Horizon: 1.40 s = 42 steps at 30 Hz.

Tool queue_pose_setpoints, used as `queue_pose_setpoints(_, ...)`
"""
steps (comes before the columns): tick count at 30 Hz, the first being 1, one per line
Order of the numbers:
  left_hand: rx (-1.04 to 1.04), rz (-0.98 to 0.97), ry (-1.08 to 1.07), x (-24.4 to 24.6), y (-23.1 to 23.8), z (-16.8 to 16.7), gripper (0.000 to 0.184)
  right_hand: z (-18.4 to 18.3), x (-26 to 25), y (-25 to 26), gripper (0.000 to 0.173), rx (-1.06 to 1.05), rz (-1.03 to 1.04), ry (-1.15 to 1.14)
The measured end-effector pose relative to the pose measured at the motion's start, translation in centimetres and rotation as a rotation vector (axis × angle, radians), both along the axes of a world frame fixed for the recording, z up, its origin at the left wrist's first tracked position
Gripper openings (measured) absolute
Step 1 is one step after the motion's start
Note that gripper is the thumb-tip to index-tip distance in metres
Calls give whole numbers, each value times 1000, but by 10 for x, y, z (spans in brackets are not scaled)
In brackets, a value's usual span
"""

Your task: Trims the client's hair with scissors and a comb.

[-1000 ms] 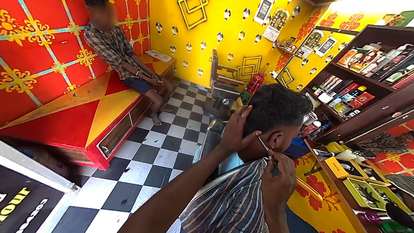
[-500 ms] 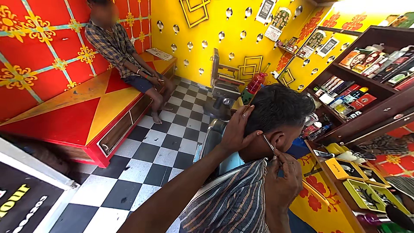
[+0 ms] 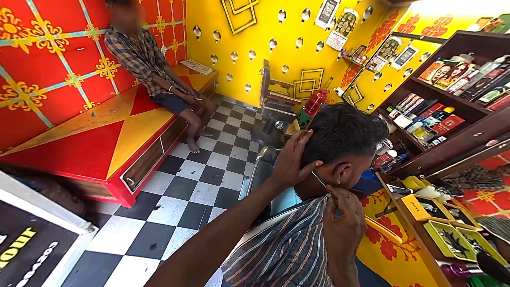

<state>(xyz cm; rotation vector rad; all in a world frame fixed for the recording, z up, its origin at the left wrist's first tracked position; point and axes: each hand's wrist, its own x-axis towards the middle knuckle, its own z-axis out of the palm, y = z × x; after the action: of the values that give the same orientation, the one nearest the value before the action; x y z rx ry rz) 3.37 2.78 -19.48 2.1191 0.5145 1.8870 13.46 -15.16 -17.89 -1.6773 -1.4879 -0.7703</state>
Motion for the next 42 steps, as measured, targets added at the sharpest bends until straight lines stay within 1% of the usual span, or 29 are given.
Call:
queue_pose_setpoints(3, 13, 0, 4, -3, -1, 2, 78, 3, 0, -1, 20, 67, -11, 21)
queue_pose_setpoints(8, -1, -14, 14, -3, 0, 2, 79, 0, 1, 1, 20, -23, 5, -38)
queue_pose_setpoints(12, 9, -25, 15, -5, 2, 3, 78, 3, 0, -1, 21, 23, -2, -3)
queue_pose_setpoints(15, 8, -21, 28, -6, 4, 2, 79, -5, 1, 0, 22, -48, 6, -53)
queue_pose_setpoints(19, 9, -26, 29, -8, 4, 4, 79, -2, -1, -2, 22, 2, -3, -23)
queue_pose_setpoints(23, 2, -29, 40, -8, 4, 3, 80, -6, -1, 0, 22, -86, 20, -67)
queue_pose_setpoints(28, 0, -23, 47, -11, 5, 2, 80, -4, 0, 0, 22, -44, 22, -61)
queue_pose_setpoints(31, -28, -57, 36, -12, 5, 0, 81, -9, -1, -1, 24, -124, 109, -46)
queue_pose_setpoints(33, -87, -99, 8, -18, 4, -1, 78, -10, 1, -6, 23, -104, 173, 19)
queue_pose_setpoints(34, -119, -113, -27, -23, 5, 0, 74, -10, 4, -10, 23, -80, 183, 62)
queue_pose_setpoints(36, -150, -120, -147, -34, 6, 9, 51, -16, 15, -23, 21, -31, 147, 121)
queue_pose_setpoints(38, -71, -96, -221, -46, 4, 29, 30, -25, 26, -35, 19, 21, 154, 172)
queue_pose_setpoints(39, -8, -107, -203, -53, 1, 43, 26, -30, 31, -40, 18, 40, 172, 195)
queue_pose_setpoints(40, 57, -128, -119, -61, -6, 58, 26, -35, 35, -46, 18, 51, 184, 214)
queue_pose_setpoints(42, 182, -103, 136, -72, -22, 88, 31, -43, 40, -55, 19, 48, 188, 242)
